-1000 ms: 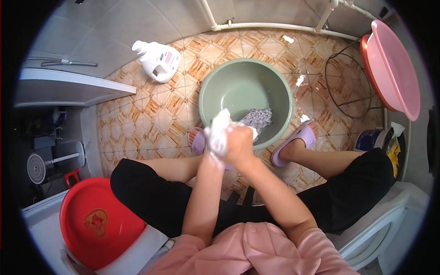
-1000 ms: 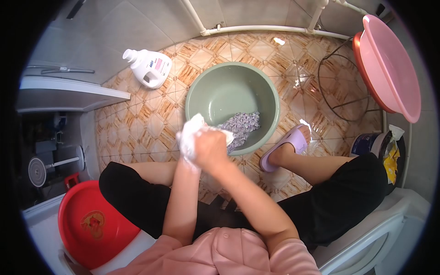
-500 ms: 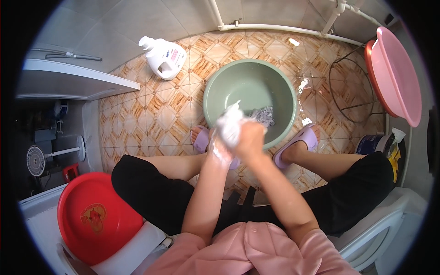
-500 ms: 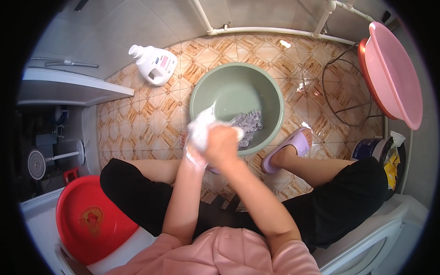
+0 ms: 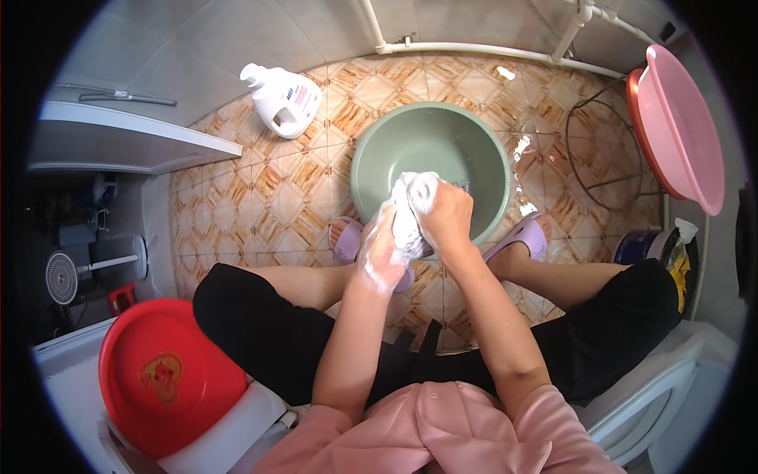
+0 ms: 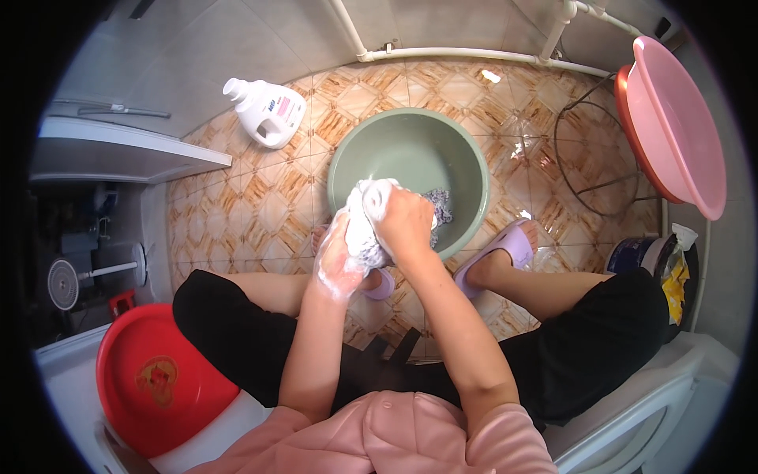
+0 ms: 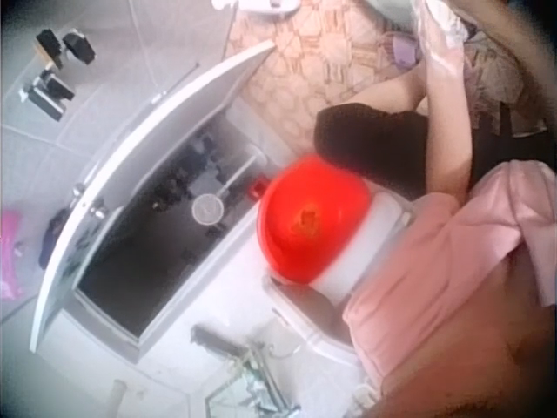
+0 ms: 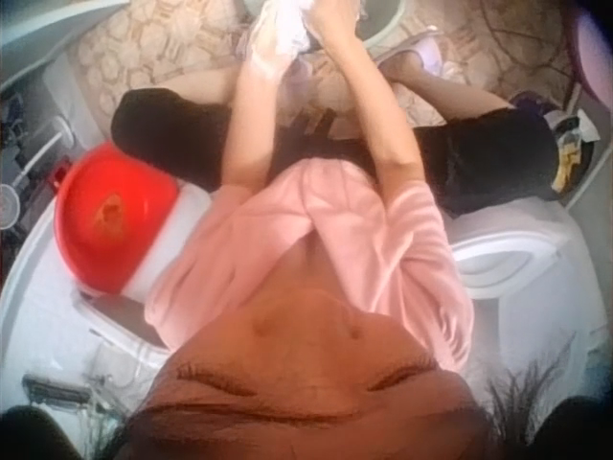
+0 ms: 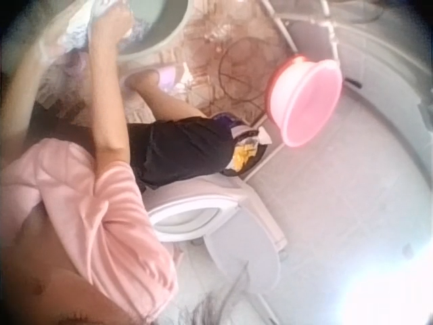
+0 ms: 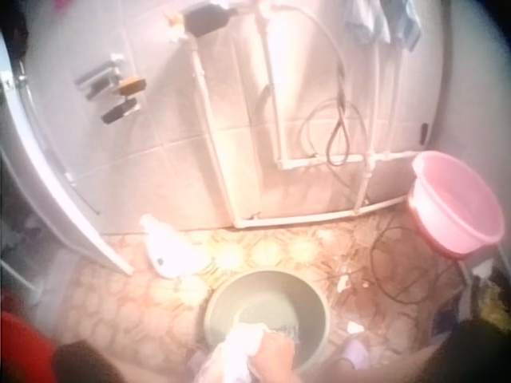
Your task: The person lathers a white garment with a bar of soap in a basin and scrubs the fabric by hand.
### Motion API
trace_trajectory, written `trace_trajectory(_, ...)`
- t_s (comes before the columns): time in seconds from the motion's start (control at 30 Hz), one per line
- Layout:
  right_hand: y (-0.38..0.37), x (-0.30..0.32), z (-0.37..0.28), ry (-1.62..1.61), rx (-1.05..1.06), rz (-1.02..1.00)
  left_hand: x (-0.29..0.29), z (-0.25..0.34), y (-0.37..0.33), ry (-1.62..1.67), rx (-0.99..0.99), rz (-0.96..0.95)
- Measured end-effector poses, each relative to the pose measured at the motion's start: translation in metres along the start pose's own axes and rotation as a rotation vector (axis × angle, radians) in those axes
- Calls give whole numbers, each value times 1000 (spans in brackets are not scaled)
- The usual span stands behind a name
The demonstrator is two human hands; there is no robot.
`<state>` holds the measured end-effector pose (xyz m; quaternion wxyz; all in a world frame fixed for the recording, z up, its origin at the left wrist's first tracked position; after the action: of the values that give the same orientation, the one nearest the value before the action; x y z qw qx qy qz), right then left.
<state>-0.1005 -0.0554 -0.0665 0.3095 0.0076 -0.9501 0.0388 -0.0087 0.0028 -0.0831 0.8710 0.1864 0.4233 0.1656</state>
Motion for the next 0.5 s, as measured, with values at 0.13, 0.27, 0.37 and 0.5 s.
trace_trajectory(0.13,40,-15,-47,265,276,-117,21,7,-2,-47,4,113)
trace_trajectory(0.27,-5,-6,6,225,-91,-104,-10,11,3,-124,-85,-38)
trace_trajectory(0.37,-6,5,7,-674,-336,-136,-11,17,1,-48,-62,-39)
trace_trajectory(0.5,-3,10,-3,-1075,-498,-109,-19,19,3,74,7,25)
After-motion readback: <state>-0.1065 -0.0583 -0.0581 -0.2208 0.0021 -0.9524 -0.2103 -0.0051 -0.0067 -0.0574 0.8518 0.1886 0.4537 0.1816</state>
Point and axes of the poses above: each hand's wrist, its own y-axis away from the middle knuckle, its own x-axis out of the back of the hand, z = x × y, the point moved 5 cm from there along -y, towards the middle knuckle, and after that the axes turned 6 degrees about -x, right-handed, at the moved point
